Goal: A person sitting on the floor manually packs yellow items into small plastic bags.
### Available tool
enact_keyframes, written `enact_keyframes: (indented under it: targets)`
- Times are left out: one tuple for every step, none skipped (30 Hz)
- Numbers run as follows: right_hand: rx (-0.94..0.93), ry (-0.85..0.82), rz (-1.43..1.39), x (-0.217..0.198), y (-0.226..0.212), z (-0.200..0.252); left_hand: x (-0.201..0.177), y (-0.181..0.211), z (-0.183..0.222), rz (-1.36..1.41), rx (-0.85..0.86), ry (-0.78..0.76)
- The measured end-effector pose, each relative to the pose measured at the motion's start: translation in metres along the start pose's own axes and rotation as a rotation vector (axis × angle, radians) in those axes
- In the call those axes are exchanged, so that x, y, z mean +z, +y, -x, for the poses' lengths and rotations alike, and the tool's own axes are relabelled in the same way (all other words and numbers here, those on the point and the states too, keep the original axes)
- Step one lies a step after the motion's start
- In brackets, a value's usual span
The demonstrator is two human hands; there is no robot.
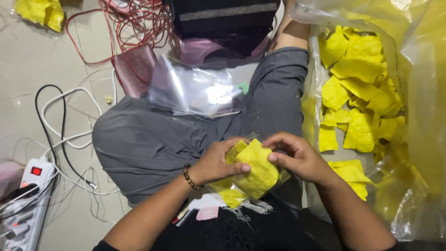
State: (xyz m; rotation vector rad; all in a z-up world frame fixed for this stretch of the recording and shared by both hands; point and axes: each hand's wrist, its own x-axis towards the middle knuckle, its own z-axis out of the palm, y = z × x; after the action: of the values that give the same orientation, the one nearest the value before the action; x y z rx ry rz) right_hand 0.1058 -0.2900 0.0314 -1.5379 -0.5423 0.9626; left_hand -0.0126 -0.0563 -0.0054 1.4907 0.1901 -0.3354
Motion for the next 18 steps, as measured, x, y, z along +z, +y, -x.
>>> enact_keyframes:
  targets:
    - [-0.003, 0.002, 0.0, 0.001, -0.013, -0.002, -0.001, 0.006, 0.0, -0.003, 0.002, -0.001]
    - [-0.011, -0.02, 0.079, 0.001, -0.026, -0.004, -0.001, 0.012, 0.001, 0.003, -0.03, 0.031]
    - [-0.013, -0.045, 0.157, 0.002, -0.038, -0.004, 0.0, 0.016, 0.003, 0.014, -0.066, 0.064]
    - [-0.01, -0.047, 0.155, 0.005, -0.043, -0.004, 0.002, 0.017, 0.002, 0.017, -0.069, 0.065]
    - [-0.04, -0.025, 0.277, 0.008, -0.047, -0.006, 0.003, 0.017, 0.001, -0.024, -0.08, 0.095]
    - [-0.07, -0.004, 0.398, 0.011, -0.052, -0.007, 0.005, 0.018, 0.0, -0.065, -0.091, 0.124]
    - [-0.069, -0.004, 0.399, 0.012, -0.054, -0.007, 0.004, 0.022, 0.0, -0.064, -0.091, 0.125]
    - [-0.085, 0.004, 0.446, 0.013, -0.057, -0.007, 0.003, 0.026, -0.001, -0.091, -0.094, 0.149]
    - [-0.102, 0.014, 0.493, 0.014, -0.059, -0.008, 0.001, 0.031, -0.001, -0.121, -0.096, 0.174]
    - [-0.103, 0.015, 0.492, 0.014, -0.06, -0.011, -0.001, 0.037, -0.002, -0.123, -0.096, 0.174]
    - [-0.1, 0.013, 0.514, 0.013, -0.061, -0.012, -0.002, 0.043, -0.003, -0.159, -0.1, 0.186]
    - [-0.096, 0.012, 0.536, 0.012, -0.063, -0.013, -0.003, 0.048, -0.004, -0.196, -0.105, 0.198]
    - [-0.097, 0.012, 0.539, 0.013, -0.064, -0.014, -0.002, 0.046, -0.005, -0.194, -0.102, 0.199]
    - [-0.091, 0.009, 0.577, 0.014, -0.066, -0.014, -0.002, 0.043, -0.007, -0.225, -0.123, 0.185]
    - [-0.086, 0.006, 0.614, 0.016, -0.067, -0.015, -0.002, 0.041, -0.007, -0.257, -0.144, 0.172]
    - [-0.088, 0.007, 0.616, 0.017, -0.063, -0.015, -0.001, 0.038, -0.008, -0.258, -0.142, 0.173]
    - [-0.121, 0.035, 0.661, 0.018, -0.059, -0.014, -0.001, 0.034, -0.009, -0.256, -0.167, 0.18]
    - [-0.153, 0.063, 0.707, 0.019, -0.055, -0.014, 0.0, 0.03, -0.01, -0.254, -0.191, 0.188]
